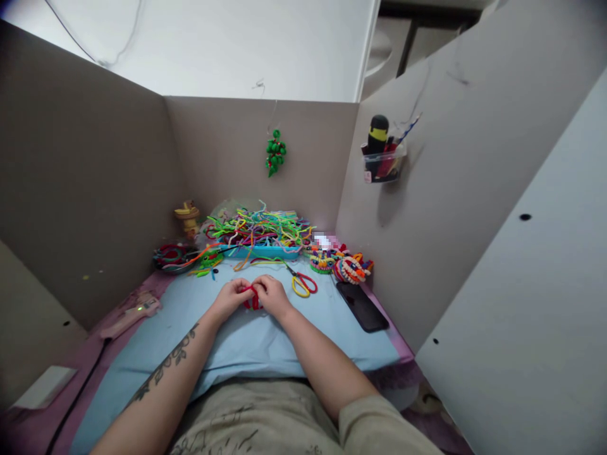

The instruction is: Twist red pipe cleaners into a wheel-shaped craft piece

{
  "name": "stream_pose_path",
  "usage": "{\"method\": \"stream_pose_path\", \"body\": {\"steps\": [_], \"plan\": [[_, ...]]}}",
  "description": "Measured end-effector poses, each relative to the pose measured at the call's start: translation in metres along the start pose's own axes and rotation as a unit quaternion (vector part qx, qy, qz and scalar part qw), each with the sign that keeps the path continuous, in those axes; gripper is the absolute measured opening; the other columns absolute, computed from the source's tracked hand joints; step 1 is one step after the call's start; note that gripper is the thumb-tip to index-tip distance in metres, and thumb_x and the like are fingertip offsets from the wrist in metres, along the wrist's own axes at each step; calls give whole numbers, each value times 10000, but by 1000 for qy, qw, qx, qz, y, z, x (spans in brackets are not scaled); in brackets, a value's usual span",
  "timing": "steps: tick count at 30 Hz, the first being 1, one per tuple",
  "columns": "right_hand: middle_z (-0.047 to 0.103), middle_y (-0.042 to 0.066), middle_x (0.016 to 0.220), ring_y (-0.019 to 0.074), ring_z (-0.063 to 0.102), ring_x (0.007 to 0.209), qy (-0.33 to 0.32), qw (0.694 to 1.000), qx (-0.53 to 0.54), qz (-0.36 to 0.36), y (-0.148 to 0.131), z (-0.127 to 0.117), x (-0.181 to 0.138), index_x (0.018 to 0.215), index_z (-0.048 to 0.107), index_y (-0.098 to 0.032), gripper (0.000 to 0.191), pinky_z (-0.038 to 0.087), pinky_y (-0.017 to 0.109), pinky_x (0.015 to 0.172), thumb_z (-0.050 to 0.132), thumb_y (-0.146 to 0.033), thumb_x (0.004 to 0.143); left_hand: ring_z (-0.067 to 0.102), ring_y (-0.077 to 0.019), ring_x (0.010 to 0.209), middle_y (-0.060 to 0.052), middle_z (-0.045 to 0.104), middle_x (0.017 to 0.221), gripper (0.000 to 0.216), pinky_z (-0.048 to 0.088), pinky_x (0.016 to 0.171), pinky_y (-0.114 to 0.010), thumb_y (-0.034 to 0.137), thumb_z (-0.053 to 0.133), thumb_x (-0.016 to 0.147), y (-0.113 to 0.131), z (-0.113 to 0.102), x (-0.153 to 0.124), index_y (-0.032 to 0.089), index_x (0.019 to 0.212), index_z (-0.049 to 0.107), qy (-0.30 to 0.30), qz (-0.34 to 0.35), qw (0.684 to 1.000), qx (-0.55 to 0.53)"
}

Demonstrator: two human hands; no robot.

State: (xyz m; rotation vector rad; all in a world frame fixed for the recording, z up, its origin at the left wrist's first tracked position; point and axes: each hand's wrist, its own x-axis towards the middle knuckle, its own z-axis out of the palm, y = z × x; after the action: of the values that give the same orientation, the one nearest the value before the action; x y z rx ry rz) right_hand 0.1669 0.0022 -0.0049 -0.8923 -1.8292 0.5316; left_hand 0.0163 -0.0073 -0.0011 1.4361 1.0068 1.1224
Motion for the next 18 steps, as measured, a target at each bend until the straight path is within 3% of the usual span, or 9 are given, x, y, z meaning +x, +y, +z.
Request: {"method": "stream_pose_path", "body": {"steps": [10,18], "plan": [[516,-17,678,127,482,676,-38,995,57,77,8,4,3,654,535,-181,137,366,235,646,468,-197,772,461,-68,398,98,503,482,378,323,420,-165,368,711,642,-2,1,-1,197,787,406,-4,23,1000,-2],[515,-30,602,93,440,564,-87,968,174,158,14,-2,7,654,576,-160,161,329,215,564,542,-296,733,430,-66,444,89,464,511,270,328,457,-180,294,669,673,0,3,-2,187,719,425,25,86,992,83]]}}
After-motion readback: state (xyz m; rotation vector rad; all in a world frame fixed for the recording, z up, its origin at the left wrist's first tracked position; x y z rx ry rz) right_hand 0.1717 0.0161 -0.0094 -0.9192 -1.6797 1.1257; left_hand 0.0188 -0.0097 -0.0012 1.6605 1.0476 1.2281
